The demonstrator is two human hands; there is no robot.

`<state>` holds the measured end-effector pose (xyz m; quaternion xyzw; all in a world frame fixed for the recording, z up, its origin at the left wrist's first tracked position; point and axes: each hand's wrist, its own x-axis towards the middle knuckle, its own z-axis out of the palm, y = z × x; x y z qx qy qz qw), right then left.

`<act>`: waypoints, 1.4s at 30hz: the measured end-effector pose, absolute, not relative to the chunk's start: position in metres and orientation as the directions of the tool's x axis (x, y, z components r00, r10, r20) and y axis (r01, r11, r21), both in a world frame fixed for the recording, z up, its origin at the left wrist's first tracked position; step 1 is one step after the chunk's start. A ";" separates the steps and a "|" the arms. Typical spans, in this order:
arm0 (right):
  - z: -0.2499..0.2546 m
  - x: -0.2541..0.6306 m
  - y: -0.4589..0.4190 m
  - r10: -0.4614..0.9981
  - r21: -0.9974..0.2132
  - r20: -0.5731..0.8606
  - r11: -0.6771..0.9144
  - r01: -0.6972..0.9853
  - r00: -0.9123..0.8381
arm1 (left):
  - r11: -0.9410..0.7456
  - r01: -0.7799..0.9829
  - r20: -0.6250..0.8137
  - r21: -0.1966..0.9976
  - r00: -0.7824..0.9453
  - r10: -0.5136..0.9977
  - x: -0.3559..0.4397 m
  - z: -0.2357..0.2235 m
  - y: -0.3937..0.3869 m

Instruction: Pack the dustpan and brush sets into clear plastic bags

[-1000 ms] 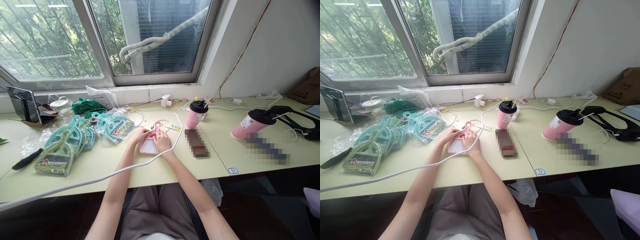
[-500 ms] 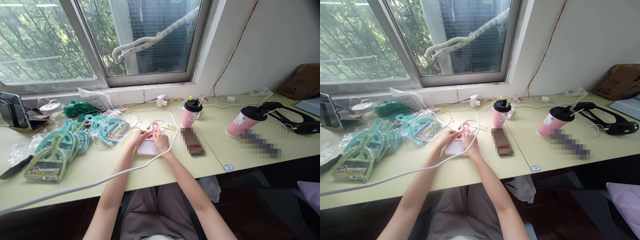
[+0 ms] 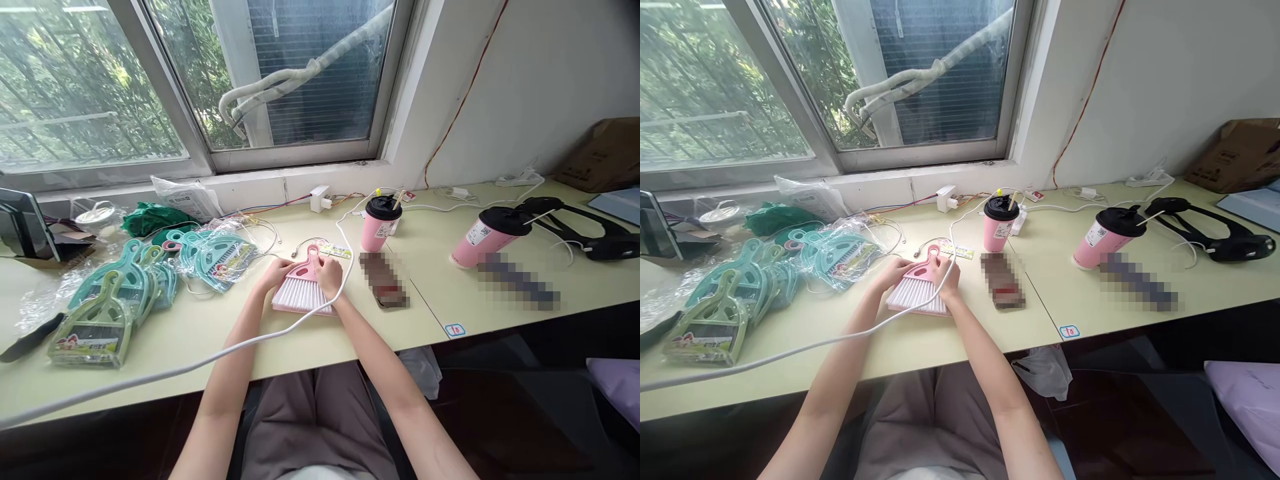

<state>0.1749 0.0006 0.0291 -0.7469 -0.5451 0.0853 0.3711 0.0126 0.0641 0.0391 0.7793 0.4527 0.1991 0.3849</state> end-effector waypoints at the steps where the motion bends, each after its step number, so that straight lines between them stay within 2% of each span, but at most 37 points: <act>1: 0.030 0.175 0.000 0.883 -0.634 0.272 -0.134 0.761 0.382 | -0.293 0.548 -0.043 0.783 0.518 0.854 0.012 0.039 0.064; 4: 0.031 0.172 -0.002 0.906 -0.541 0.271 -0.136 0.830 0.325 | -0.326 0.527 -0.016 0.785 0.543 0.840 0.013 0.036 0.065; 9: 0.031 0.158 -0.007 0.927 -0.286 0.277 -0.172 0.943 0.254 | -0.409 0.545 0.113 0.732 0.495 0.862 0.024 0.031 0.061; 15: 0.030 0.146 -0.003 0.911 -0.177 0.336 -0.188 0.966 0.238 | -0.439 0.546 0.243 0.714 0.395 0.886 0.039 0.031 0.051; 19: 0.030 0.148 0.000 0.891 -0.241 0.376 -0.173 0.955 0.256 | -0.426 0.535 0.275 0.730 0.341 0.899 0.040 0.034 0.047; 25: 0.029 0.161 0.000 0.846 -0.470 0.450 -0.047 0.881 0.285 | -0.423 0.479 0.269 0.769 0.359 0.894 0.034 0.038 0.054; 32: 0.036 0.169 -0.002 0.787 -0.646 0.484 0.026 0.763 0.383 | -0.443 0.434 0.273 0.785 0.399 0.875 0.030 0.043 0.055; 36: 0.038 0.171 -0.003 0.783 -0.681 0.463 0.013 0.732 0.416 | -0.436 0.466 0.261 0.770 0.394 0.881 0.029 0.044 0.053; 42: 0.041 0.170 -0.005 0.783 -0.622 0.489 0.002 0.783 0.386 | -0.470 0.498 0.262 0.729 0.431 0.863 0.028 0.040 0.052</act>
